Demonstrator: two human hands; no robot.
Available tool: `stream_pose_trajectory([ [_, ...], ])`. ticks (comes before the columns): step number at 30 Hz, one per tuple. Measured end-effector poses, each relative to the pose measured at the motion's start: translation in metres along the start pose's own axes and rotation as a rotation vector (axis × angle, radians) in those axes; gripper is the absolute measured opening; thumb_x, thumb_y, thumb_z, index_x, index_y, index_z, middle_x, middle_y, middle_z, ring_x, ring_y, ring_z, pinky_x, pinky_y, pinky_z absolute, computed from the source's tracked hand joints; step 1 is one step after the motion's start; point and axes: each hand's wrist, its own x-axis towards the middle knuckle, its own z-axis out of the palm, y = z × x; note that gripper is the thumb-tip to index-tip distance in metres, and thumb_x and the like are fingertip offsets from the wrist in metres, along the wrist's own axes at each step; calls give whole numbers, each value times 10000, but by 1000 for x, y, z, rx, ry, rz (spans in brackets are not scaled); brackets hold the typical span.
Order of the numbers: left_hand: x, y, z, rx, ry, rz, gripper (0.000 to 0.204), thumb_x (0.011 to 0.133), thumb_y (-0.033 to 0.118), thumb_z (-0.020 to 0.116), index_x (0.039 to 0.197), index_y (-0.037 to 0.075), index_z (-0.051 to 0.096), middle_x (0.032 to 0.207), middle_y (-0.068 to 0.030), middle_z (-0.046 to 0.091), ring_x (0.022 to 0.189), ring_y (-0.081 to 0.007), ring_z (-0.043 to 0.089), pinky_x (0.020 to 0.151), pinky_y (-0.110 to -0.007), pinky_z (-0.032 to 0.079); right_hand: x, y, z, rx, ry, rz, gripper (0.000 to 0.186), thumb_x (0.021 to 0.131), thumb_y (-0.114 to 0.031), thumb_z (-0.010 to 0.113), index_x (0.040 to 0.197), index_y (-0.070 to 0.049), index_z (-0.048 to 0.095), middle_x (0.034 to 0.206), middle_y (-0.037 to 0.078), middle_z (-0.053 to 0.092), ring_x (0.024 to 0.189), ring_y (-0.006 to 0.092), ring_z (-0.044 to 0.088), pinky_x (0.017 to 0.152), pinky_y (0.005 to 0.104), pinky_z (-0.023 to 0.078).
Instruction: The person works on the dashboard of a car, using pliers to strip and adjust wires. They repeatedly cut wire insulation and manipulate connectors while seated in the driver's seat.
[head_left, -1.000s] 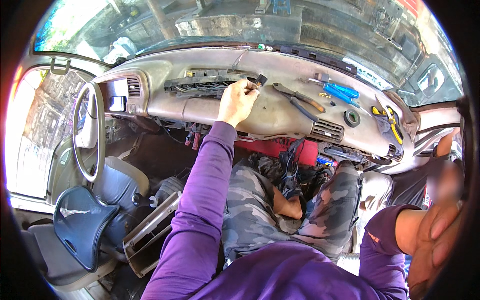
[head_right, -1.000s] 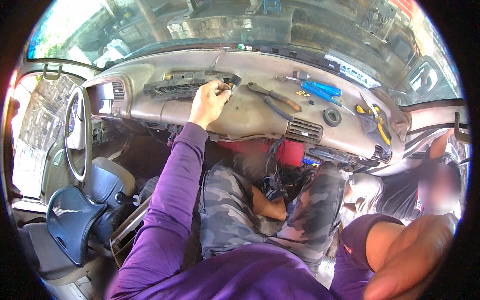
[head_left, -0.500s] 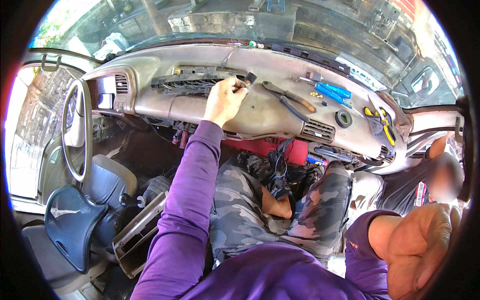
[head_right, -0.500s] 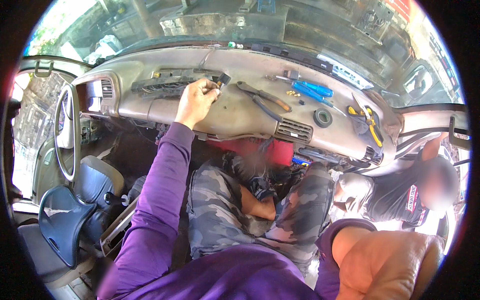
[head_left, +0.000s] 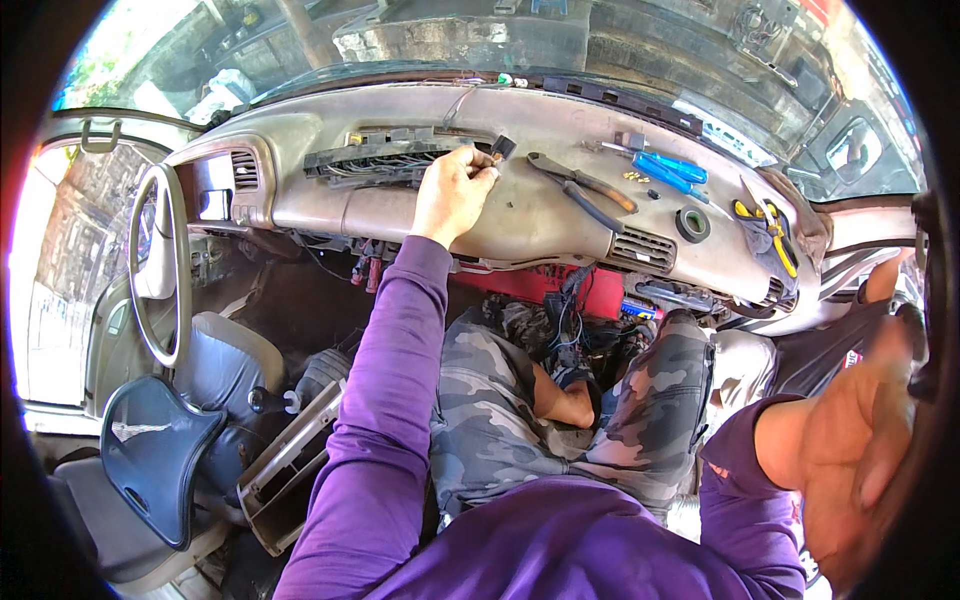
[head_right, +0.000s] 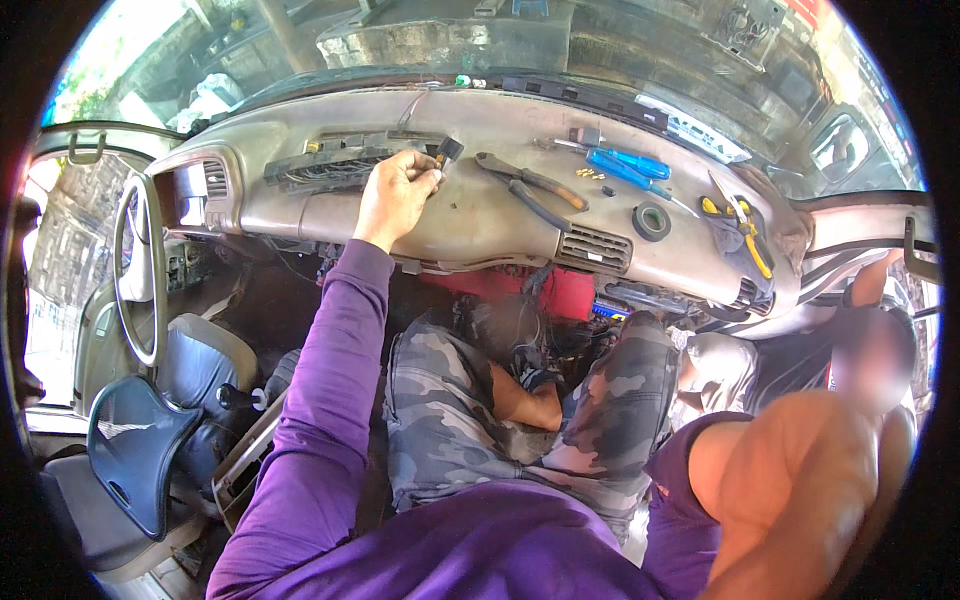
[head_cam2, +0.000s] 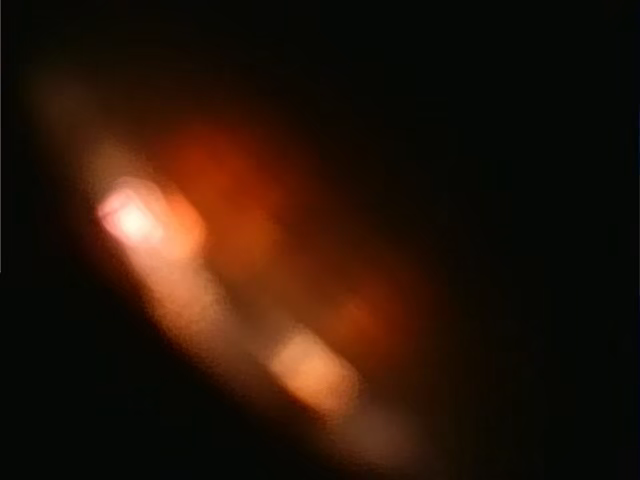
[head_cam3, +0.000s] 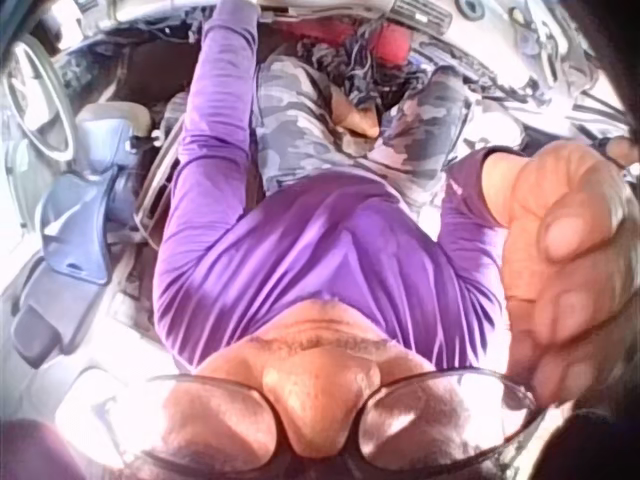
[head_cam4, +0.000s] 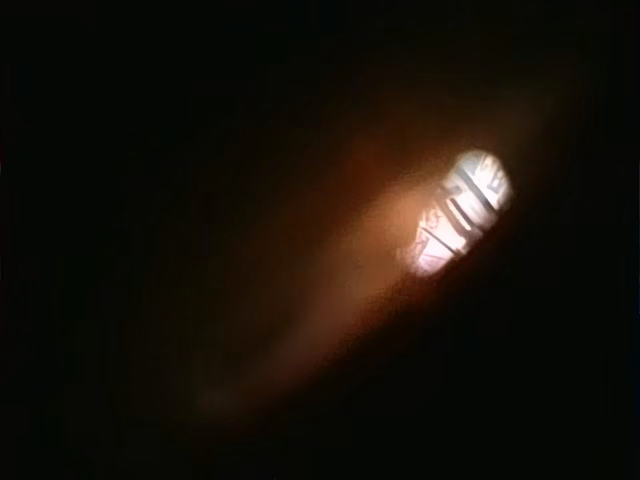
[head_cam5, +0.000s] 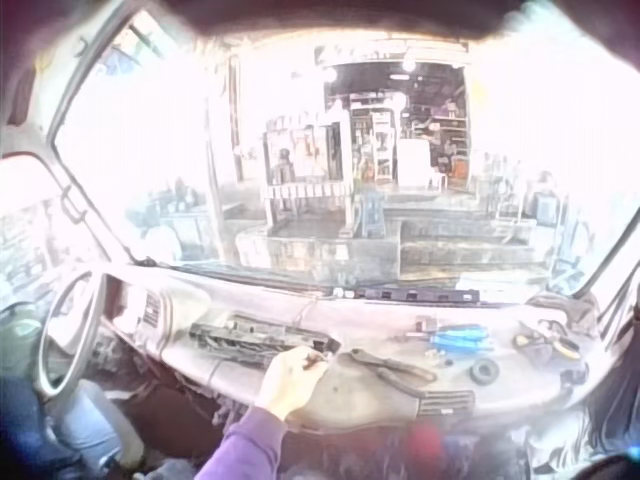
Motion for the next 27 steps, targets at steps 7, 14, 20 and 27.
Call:
stream_pose_trajectory([
  [7, -2, -5, -3, -35, 25, -35, 145, 966, 47, 688, 1077, -46, 702, 905, -91, 775, 802, -118, 699, 737, -285, 546, -47, 138, -9, -544, 192, 786, 233, 1025, -226, 674, 1168, -43, 696, 1075, 154, 749, 831, 226, 716, 748, 319, 556],
  [14, 7, -2, 0, -53, 1, 0, 116, 987, 47, 670, 1046, -53, 663, 909, -109, 761, 775, -136, 696, 721, -291, 555, -122, 247, 6, -1208, -347, 940, 458, 921, -318, 778, 1198, 4, 609, 1270, 212, 641, 1225, 413, 609, 1064, 551, 460],
  [20, 10, -1, -2, -199, -43, -108, 117, 1006, 50, 657, 1072, -46, 661, 922, -119, 761, 762, -136, 687, 716, -283, 553, -101, 274, 16, -1278, -663, 869, 400, 913, -273, 709, 1160, 27, 612, 1231, 223, 642, 1175, 393, 629, 993, 528, 530],
  [27, 13, -4, -2, -200, 6, -68, 104, 982, 53, 667, 1049, -25, 682, 880, -87, 758, 743, -119, 679, 705, -276, 553, -109, 274, 21, -1382, -607, 822, 385, 981, -300, 650, 1168, 35, 618, 1187, 221, 642, 1143, 412, 641, 929, 502, 567],
])
